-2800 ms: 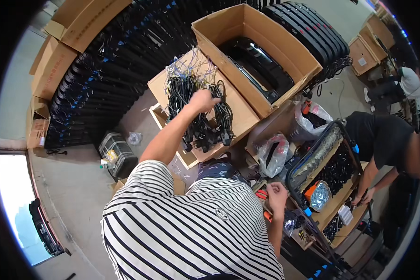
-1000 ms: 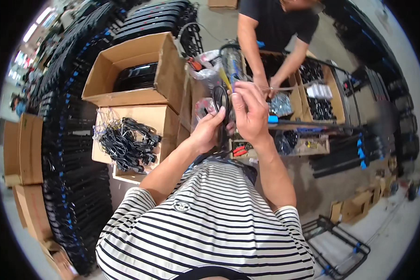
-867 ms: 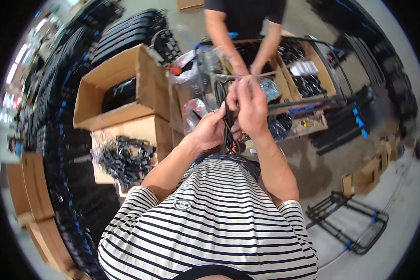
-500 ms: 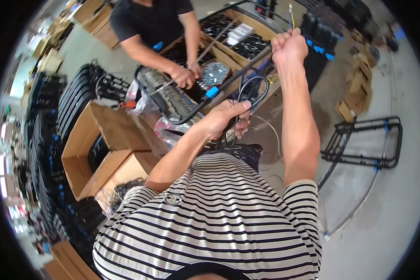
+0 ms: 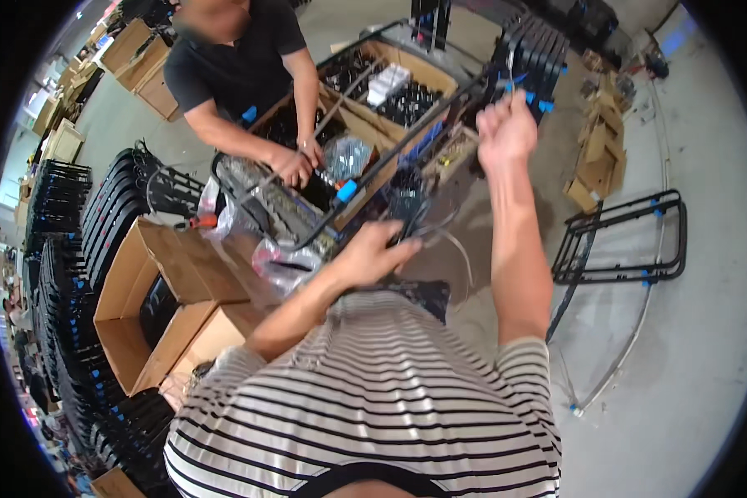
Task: Assembling and securing electronic components into a housing using a power screwdriver and managing wire harnesses.
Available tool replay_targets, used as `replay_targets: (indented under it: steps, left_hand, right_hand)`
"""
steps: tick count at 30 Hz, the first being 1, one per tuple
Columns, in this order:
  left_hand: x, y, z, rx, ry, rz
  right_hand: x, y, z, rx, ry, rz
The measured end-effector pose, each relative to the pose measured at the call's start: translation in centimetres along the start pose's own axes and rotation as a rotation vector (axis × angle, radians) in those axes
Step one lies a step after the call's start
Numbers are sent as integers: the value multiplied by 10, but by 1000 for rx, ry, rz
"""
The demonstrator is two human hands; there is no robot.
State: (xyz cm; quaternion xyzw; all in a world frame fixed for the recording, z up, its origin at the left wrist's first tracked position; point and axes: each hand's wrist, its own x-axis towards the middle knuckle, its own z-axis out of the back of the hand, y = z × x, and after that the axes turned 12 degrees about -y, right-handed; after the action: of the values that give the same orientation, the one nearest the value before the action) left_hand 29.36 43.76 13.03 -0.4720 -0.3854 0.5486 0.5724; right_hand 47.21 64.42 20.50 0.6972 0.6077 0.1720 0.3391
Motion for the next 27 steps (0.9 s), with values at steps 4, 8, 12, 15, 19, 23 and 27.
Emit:
replay_targets:
  steps: [4,8,12,15,19,23,27]
  left_hand:
    - [3,13,32,151,-233,-282]
    - [2,-30,56,-361,-305,-144]
    - [-4,-46,62,-443,-295,-131]
    - [-5,-37,63,-471,-293,-98]
    - [-6,-36,60,-468,-250,-126]
    - [-6,-49,58,-364,-226,-195]
    - [-4,-43,59,-199,-231,-289]
  right_hand:
    - [-83,-1,3,-303,256,-83]
    - [-127,-27,26,-455,557,-71]
    - [-148,-51,43,-673,672,39]
    - [-142,-52,50,-721,756,-1]
    - [-142,-48,55,-749,825,-72]
    - [-138,-53,65,-640,851,-227]
    - [-138,-55,69,-566,887,-340]
